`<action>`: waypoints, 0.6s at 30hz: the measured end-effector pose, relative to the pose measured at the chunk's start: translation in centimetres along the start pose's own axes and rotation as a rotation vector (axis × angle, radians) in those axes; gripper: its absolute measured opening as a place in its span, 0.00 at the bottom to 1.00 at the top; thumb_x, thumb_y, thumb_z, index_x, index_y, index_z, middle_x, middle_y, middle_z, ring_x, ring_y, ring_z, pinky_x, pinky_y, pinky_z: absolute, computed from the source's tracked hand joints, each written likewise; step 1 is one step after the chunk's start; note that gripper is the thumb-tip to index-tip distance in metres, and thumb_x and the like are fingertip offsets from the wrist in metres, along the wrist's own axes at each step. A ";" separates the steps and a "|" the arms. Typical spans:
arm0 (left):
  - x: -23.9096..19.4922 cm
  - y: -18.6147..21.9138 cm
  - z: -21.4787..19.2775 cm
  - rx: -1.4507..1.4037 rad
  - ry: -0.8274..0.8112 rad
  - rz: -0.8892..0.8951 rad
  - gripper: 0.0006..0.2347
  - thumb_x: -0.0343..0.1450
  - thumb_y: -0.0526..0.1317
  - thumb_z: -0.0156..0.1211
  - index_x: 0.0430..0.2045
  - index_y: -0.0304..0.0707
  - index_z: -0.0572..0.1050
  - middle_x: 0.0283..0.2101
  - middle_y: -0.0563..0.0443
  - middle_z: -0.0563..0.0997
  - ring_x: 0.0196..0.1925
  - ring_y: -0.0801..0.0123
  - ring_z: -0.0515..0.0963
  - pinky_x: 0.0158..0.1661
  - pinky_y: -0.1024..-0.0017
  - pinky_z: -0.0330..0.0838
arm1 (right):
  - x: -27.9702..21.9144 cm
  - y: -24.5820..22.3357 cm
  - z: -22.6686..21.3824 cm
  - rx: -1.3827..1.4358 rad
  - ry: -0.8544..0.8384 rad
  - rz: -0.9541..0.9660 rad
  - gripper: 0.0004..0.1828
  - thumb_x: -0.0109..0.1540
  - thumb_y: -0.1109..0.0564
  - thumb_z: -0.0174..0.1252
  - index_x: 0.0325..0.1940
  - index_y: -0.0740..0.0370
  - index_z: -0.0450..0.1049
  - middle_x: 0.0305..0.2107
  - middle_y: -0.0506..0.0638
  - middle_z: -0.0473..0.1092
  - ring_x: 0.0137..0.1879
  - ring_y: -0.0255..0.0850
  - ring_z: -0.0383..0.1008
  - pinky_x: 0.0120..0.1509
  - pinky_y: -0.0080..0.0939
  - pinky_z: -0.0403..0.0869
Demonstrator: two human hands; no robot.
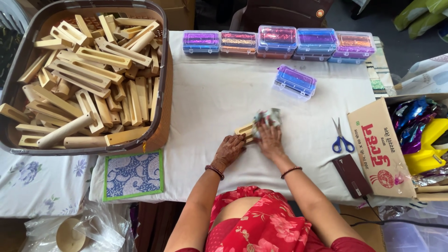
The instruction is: The person wraps metallic foil sheets around wooden handle-shaped pieces one at a time, pressing the foil to secure it, wipes each wrapped piece with a cloth, and places the finished pieces into a large basket filled with similar wooden pieces. At one point she reaches into a box of foil-wrapped items.
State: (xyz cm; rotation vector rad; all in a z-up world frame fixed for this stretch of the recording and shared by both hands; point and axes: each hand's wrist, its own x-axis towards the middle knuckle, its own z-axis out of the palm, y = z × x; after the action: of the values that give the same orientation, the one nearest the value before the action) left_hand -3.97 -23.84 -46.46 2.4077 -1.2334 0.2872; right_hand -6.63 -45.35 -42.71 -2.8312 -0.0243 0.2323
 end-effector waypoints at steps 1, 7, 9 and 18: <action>0.4 0.2 -0.1 0.003 0.000 0.002 0.15 0.71 0.44 0.60 0.50 0.40 0.76 0.59 0.48 0.77 0.61 0.60 0.73 0.61 0.59 0.64 | 0.7 1.4 0.6 0.001 0.003 -0.001 0.46 0.62 0.52 0.55 0.82 0.55 0.45 0.78 0.53 0.37 0.82 0.56 0.31 0.77 0.67 0.32; 2.4 1.0 0.8 0.007 -0.098 -0.112 0.14 0.71 0.42 0.63 0.47 0.34 0.75 0.56 0.47 0.80 0.60 0.61 0.76 0.61 0.60 0.67 | 2.1 6.7 3.4 -0.072 0.310 0.102 0.38 0.63 0.61 0.52 0.78 0.61 0.54 0.75 0.59 0.48 0.79 0.61 0.41 0.77 0.62 0.50; 2.8 1.3 0.6 -0.111 -0.219 -0.238 0.09 0.71 0.39 0.60 0.42 0.38 0.77 0.49 0.47 0.83 0.54 0.57 0.81 0.59 0.63 0.74 | 1.1 6.3 3.2 0.230 0.635 0.218 0.25 0.67 0.63 0.50 0.70 0.59 0.68 0.67 0.57 0.63 0.70 0.56 0.61 0.75 0.55 0.65; 0.7 -3.0 8.7 -1.688 -0.038 -1.178 0.13 0.76 0.41 0.54 0.44 0.26 0.76 0.40 0.44 0.81 0.37 0.62 0.85 0.38 0.64 0.86 | -2.3 -1.9 0.1 -0.102 0.421 -0.368 0.23 0.59 0.55 0.57 0.59 0.56 0.73 0.59 0.53 0.67 0.67 0.51 0.62 0.70 0.59 0.57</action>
State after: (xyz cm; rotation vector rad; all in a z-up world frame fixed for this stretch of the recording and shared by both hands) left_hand -1.16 -26.76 -54.72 1.1286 0.2615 -0.8158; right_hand -8.95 -43.61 -41.88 -2.8462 -0.4693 -0.4547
